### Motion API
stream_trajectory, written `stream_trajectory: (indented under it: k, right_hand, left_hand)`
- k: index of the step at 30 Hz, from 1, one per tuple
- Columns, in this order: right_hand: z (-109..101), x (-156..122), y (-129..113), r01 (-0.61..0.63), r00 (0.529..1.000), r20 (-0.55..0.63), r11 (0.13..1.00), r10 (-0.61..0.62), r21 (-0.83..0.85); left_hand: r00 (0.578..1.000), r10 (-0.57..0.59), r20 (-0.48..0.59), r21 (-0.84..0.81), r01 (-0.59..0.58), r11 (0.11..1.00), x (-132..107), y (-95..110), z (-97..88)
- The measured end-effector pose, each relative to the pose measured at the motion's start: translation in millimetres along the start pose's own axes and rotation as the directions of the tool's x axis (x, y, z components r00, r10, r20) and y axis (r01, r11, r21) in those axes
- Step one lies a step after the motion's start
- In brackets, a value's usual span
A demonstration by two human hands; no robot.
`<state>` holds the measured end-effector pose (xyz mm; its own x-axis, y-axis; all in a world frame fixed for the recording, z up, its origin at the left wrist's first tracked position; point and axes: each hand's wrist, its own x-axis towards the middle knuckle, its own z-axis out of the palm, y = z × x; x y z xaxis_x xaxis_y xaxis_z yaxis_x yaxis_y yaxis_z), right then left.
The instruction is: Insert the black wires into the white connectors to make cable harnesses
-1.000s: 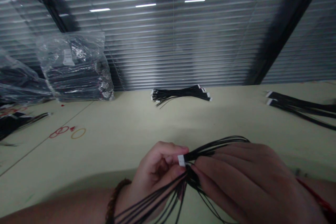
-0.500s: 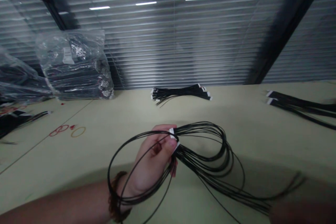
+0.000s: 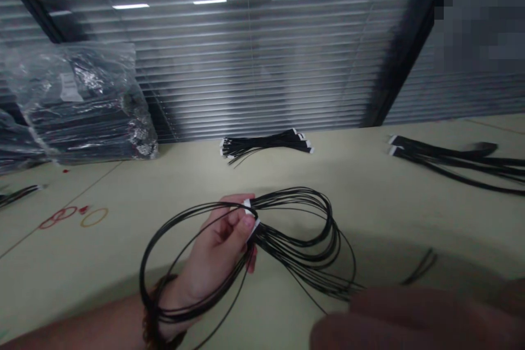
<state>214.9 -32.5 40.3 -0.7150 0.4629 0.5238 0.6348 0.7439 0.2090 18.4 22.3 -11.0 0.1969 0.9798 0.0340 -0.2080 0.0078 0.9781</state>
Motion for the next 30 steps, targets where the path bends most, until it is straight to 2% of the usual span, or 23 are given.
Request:
stream_trajectory:
  k: [2, 4, 7, 9, 11, 13, 14, 19, 24, 27, 30]
  right_hand:
    - [-8.1, 8.1, -1.4, 0.099, 0.995, -0.026, 0.995, -0.099, 0.025]
    - [-11.9, 8.9, -0.7, 0.117, 0.993, -0.021, 0.992, -0.117, 0.041]
    - [-7.2, -1.1, 5.3, 0.016, 0.982, 0.189, 0.999, -0.024, 0.041]
    - [-1.0, -5.9, 7.8, -0.046, 0.924, 0.381, 0.998, 0.024, 0.049]
    - [4.2, -3.5, 6.8, -0.126, 0.849, 0.521, 0.992, 0.094, 0.026]
    - [8.3, 6.3, 3.7, -0.208, 0.777, 0.61, 0.978, 0.157, 0.013]
    - [10.3, 12.8, 2.3, -0.242, 0.766, 0.621, 0.97, 0.168, 0.035]
    - [24.6, 41.5, 5.6, -0.327, 0.858, 0.497, 0.881, 0.126, 0.342]
    - [36.3, 46.8, 7.1, -0.404, 0.892, 0.404, 0.763, 0.204, 0.505]
    - [37.3, 42.9, 1.1, -0.38, 0.915, 0.336, 0.761, 0.224, 0.526]
    - [36.4, 38.5, -3.5, -0.335, 0.941, 0.212, 0.809, 0.263, 0.484]
  left_hand:
    - [1.0, 0.005, -0.016, 0.004, -0.005, 1.0, -0.2, 0.9, -0.8]
    - [1.0, 0.022, -0.022, 0.005, -0.022, 1.0, -0.5, 3.1, -1.9]
    - [0.998, 0.058, -0.036, 0.01, -0.058, 0.998, -2.0, 6.8, -3.2]
    - [0.996, 0.078, -0.049, 0.019, -0.077, 0.997, -3.8, 8.6, -3.2]
    - [0.994, 0.088, -0.072, 0.029, -0.086, 0.996, -5.7, 10.1, -2.5]
    - [0.991, 0.09, -0.1, 0.033, -0.087, 0.996, -7.3, 11.4, -1.7]
    - [0.991, 0.088, -0.105, 0.031, -0.085, 0.996, -7.9, 12.0, -1.5]
    - [0.994, 0.106, -0.032, 0.021, -0.105, 0.994, -11.7, 13.9, -5.1]
    - [0.992, 0.127, 0.016, 0.03, -0.127, 0.991, -18.7, 14.0, -9.0]
    - [0.988, 0.15, 0.038, 0.035, -0.151, 0.988, -20.8, 13.1, -8.6]
    - [0.983, 0.176, 0.045, 0.058, -0.179, 0.982, -21.3, 12.5, -8.1]
